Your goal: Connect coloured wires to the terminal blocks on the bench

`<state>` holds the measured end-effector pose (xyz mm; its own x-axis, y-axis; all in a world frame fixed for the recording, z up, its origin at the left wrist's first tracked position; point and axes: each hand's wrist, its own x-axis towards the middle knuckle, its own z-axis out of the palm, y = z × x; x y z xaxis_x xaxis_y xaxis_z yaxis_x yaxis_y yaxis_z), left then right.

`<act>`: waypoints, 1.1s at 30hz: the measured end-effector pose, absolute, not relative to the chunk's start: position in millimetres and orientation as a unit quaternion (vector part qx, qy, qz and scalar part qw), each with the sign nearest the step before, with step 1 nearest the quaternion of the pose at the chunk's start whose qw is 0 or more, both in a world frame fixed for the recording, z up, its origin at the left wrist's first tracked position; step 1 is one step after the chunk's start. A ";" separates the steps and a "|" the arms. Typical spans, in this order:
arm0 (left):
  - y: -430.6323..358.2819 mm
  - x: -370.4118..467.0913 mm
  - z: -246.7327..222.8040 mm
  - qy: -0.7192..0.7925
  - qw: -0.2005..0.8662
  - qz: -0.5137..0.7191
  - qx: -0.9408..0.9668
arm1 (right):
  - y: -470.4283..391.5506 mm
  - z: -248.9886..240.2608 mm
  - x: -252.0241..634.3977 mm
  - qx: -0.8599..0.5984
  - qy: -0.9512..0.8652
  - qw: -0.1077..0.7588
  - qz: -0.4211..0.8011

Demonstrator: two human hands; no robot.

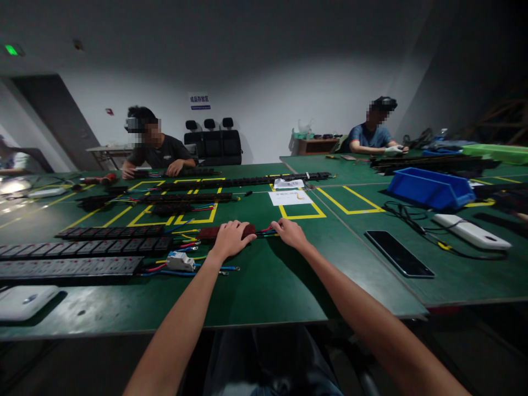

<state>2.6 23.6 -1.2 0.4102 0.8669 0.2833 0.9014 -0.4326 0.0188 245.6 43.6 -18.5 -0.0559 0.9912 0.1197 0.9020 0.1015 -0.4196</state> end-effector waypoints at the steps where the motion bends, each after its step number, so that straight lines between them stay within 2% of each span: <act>1: 23.7 2.6 -1.0 -0.529 0.066 -0.125 -0.837 | 44.7 -18.8 246.0 -0.662 -0.712 0.194 0.130; 12: 23.1 2.2 -0.9 -0.527 0.069 -0.128 -0.838 | 43.9 -24.2 240.3 -0.617 -0.742 0.236 0.111; 21: 23.0 2.7 -1.0 -0.527 0.072 -0.125 -0.838 | 36.6 -6.5 250.1 -0.668 -0.718 0.190 0.044; 27: 23.8 2.1 0.7 -0.527 0.058 -0.126 -0.839 | 40.2 -3.9 264.7 -0.625 -0.763 0.131 0.098; 33: 25.4 1.4 -1.2 -0.526 0.055 -0.132 -0.838 | 42.8 -10.3 263.9 -0.620 -0.757 0.146 0.146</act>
